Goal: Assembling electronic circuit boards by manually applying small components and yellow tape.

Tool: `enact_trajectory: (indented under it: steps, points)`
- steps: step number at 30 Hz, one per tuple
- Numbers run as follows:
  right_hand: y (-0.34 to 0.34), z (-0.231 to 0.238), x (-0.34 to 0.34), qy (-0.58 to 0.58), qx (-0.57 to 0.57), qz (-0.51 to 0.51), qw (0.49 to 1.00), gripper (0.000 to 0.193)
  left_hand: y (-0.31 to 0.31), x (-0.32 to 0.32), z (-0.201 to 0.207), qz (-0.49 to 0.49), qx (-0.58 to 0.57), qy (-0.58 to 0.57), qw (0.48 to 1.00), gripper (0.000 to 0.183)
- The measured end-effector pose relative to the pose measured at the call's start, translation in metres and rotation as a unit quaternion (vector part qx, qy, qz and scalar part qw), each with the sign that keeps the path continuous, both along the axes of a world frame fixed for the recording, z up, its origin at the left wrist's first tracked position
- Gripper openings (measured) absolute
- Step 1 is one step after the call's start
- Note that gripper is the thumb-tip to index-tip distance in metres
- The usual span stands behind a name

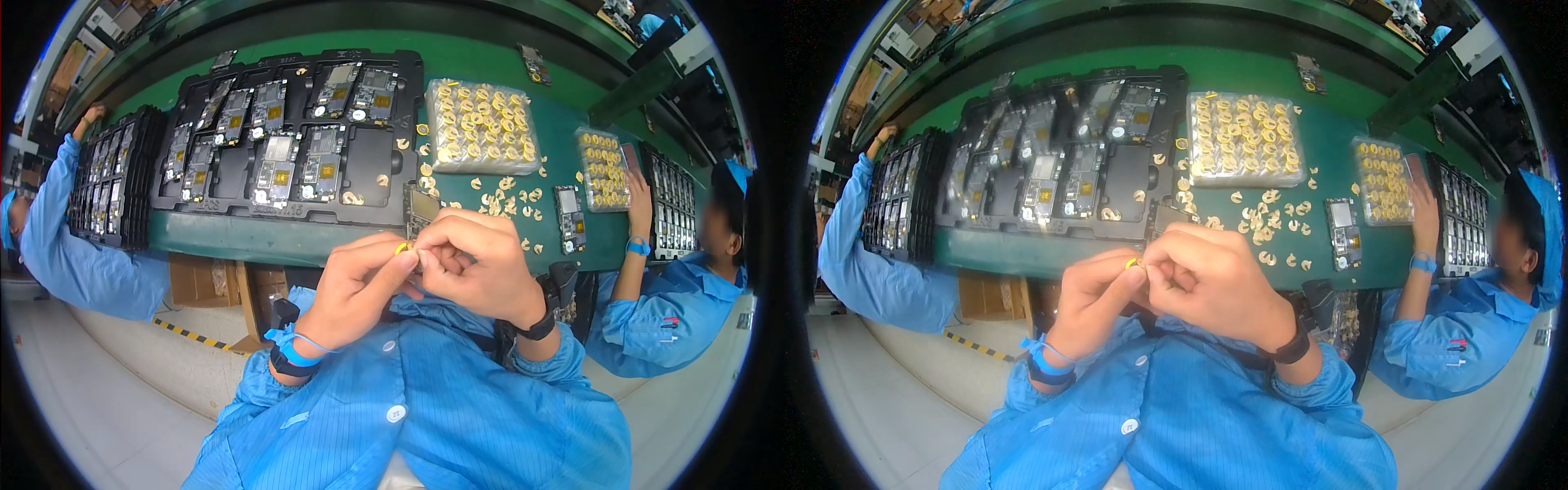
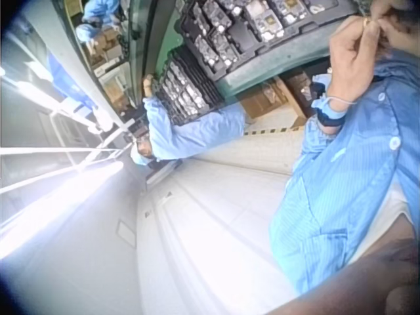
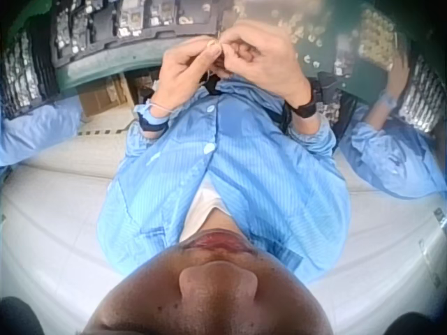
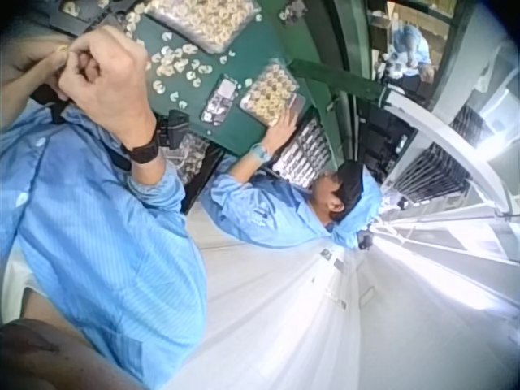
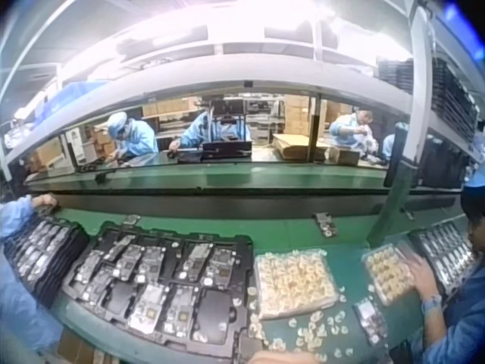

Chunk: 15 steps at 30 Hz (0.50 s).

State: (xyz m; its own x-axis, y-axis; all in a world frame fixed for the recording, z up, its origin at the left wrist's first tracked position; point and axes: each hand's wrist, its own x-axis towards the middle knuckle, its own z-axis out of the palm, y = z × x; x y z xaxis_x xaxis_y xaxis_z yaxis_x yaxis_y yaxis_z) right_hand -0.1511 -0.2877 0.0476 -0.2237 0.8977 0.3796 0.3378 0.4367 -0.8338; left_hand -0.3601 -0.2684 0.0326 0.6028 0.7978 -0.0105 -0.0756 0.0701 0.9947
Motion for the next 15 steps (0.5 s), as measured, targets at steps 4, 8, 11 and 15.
enact_trajectory:
  steps: [4, 8, 11, 15]
  points:
    - [0.0, 0.0, 0.003, 0.016, 0.007, -0.038, 0.999, 0.01, -0.004, 0.003, 0.001, 0.03, -0.02, -0.02, 0.999, 0.023]
    - [-0.009, 0.004, 0.017, 0.139, -0.074, -0.143, 0.977, 0.008, -0.006, -0.002, -0.001, 0.057, 0.035, -0.007, 0.998, 0.02]
    - [-0.013, 0.011, 0.058, 0.032, -0.222, -0.185, 0.957, 0.022, -0.001, -0.006, -0.004, 0.078, 0.177, 0.034, 0.98, 0.015]
    - [-0.022, 0.017, 0.065, 0.0, -0.175, -0.174, 0.969, 0.012, 0.006, -0.003, 0.002, 0.079, 0.352, 0.08, 0.929, 0.019]
